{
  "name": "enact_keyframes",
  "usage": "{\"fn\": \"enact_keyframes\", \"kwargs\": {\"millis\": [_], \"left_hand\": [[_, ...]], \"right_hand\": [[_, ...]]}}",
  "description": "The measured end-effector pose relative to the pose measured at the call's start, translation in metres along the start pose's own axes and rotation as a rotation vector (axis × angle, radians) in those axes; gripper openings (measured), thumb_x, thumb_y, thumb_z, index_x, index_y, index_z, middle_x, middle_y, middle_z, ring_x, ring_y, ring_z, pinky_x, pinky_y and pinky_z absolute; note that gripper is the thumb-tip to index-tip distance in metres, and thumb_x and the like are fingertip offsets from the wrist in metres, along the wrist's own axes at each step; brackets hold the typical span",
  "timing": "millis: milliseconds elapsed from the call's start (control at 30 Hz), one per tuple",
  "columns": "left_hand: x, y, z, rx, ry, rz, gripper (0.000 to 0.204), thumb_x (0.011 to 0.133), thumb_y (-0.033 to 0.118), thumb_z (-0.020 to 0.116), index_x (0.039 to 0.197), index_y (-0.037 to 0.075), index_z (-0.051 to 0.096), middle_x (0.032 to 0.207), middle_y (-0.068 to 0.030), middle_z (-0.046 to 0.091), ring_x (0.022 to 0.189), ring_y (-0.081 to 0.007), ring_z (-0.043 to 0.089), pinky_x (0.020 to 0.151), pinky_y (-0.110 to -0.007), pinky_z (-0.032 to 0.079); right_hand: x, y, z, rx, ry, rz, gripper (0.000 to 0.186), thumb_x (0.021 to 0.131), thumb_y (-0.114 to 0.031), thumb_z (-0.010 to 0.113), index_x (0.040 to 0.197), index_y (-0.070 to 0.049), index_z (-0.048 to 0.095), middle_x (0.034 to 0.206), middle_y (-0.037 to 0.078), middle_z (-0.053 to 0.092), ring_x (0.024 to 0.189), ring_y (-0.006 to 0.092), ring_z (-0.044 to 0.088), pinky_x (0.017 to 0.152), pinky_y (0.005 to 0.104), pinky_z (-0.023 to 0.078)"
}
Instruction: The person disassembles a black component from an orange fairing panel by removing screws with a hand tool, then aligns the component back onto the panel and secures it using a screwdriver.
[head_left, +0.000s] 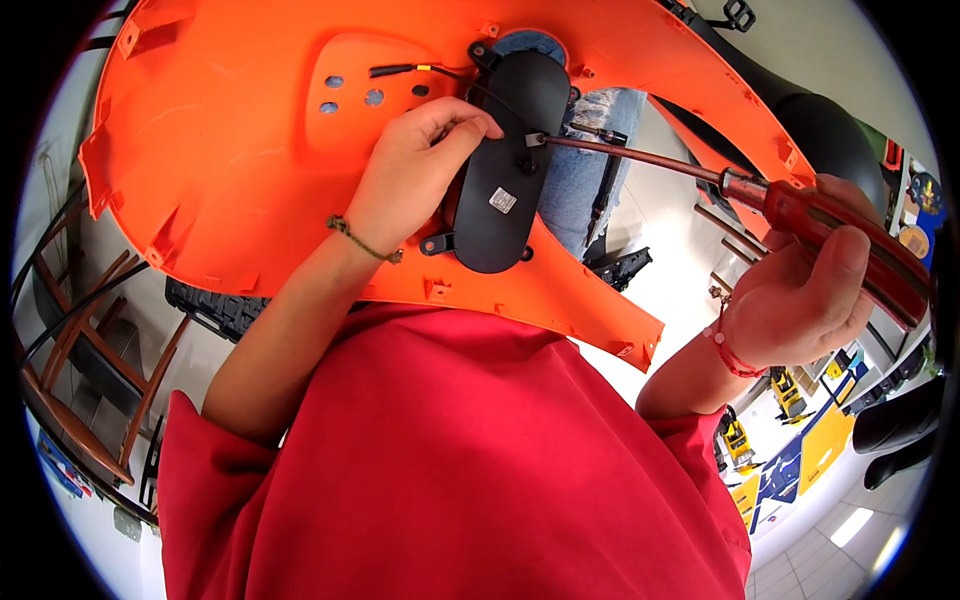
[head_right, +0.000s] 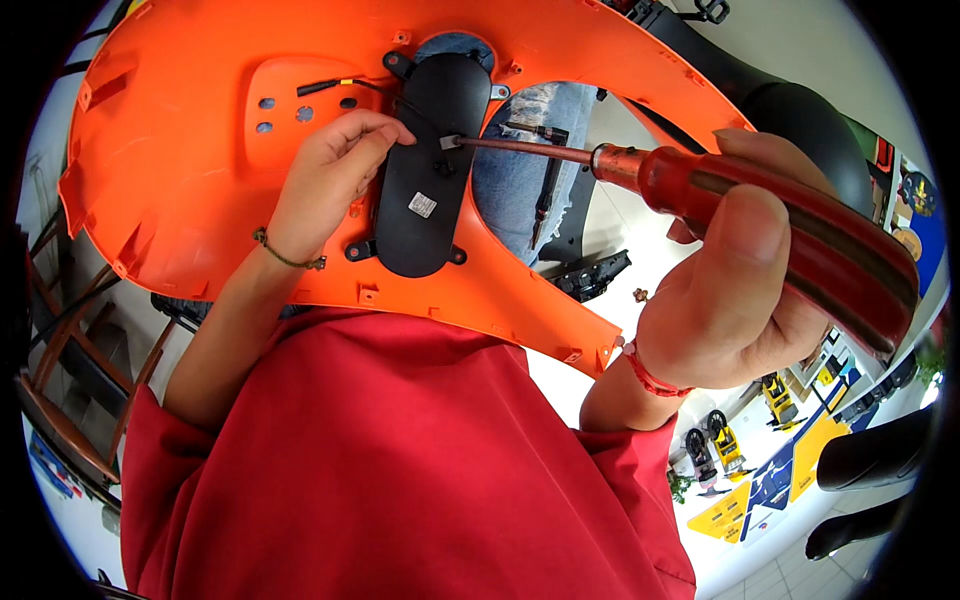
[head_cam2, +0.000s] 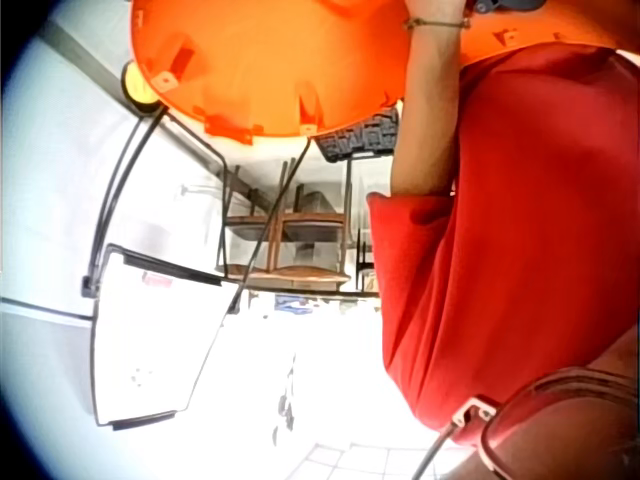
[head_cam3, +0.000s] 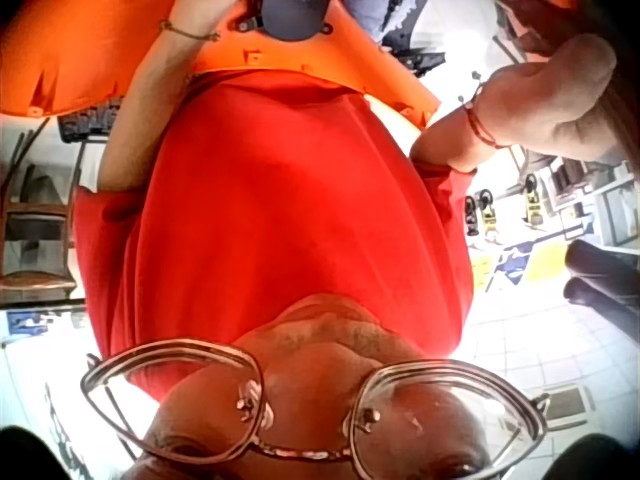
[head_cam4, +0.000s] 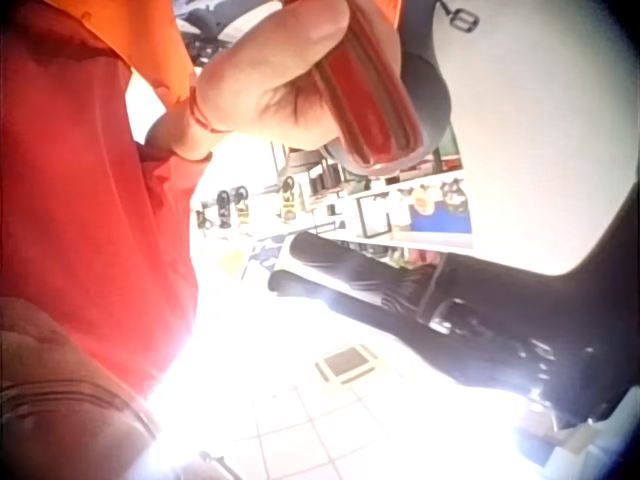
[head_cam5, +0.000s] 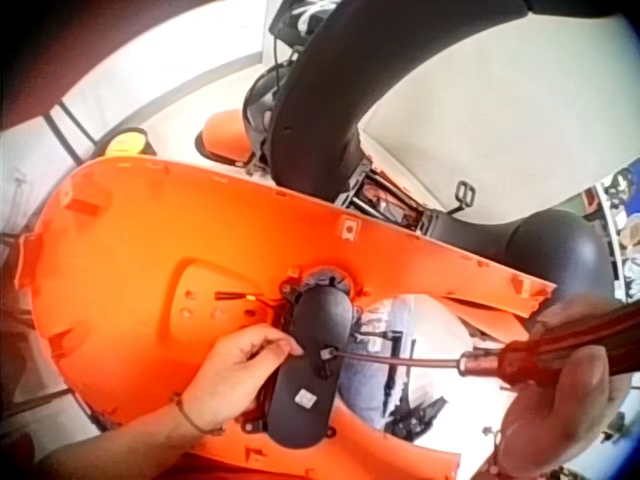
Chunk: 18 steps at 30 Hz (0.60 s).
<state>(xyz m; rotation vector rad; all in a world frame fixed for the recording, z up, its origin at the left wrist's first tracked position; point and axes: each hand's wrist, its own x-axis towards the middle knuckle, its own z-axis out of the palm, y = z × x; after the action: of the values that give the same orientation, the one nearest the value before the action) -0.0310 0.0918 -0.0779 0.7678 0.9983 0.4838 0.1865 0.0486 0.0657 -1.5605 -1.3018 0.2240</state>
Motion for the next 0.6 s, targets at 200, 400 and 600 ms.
{"fn": "enact_keyframes", "kwargs": {"millis": [200, 400, 600], "left_hand": [[0.001, 0.000, 0.006, 0.032, 0.010, 0.019, 0.018, 0.096, 0.015, 0.054, 0.098, -0.001, 0.064, 0.081, -0.0026, 0.063, 0.072, -0.0072, 0.059, 0.063, -0.023, 0.047], [0.004, -0.011, 0.006, 0.063, -0.006, 0.096, 0.018, 0.098, 0.013, 0.052, 0.100, 0.001, 0.064, 0.081, 0.0025, 0.061, 0.068, -0.0023, 0.049, 0.059, -0.019, 0.038], [0.004, -0.016, 0.001, 0.187, -0.029, 0.167, 0.018, 0.096, 0.013, 0.053, 0.098, -0.001, 0.064, 0.090, -0.0037, 0.065, 0.086, -0.0096, 0.059, 0.079, -0.024, 0.047]], "right_hand": [[0.010, -0.009, -0.011, -0.181, -0.221, -0.136, 0.027, 0.092, -0.017, 0.062, 0.099, 0.010, 0.061, 0.095, 0.020, 0.066, 0.070, 0.0220, 0.065, 0.060, 0.0265, 0.056], [0.022, -0.027, -0.016, -0.056, -0.474, -0.078, 0.028, 0.088, -0.008, 0.066, 0.108, 0.012, 0.061, 0.105, 0.018, 0.066, 0.096, 0.0234, 0.063, 0.083, 0.0324, 0.054], [0.025, -0.032, -0.021, 0.028, -0.515, -0.057, 0.073, 0.074, 0.006, 0.071, 0.138, 0.005, 0.037, 0.104, 0.023, 0.067, 0.096, 0.0303, 0.070, 0.086, 0.0359, 0.055]]}}
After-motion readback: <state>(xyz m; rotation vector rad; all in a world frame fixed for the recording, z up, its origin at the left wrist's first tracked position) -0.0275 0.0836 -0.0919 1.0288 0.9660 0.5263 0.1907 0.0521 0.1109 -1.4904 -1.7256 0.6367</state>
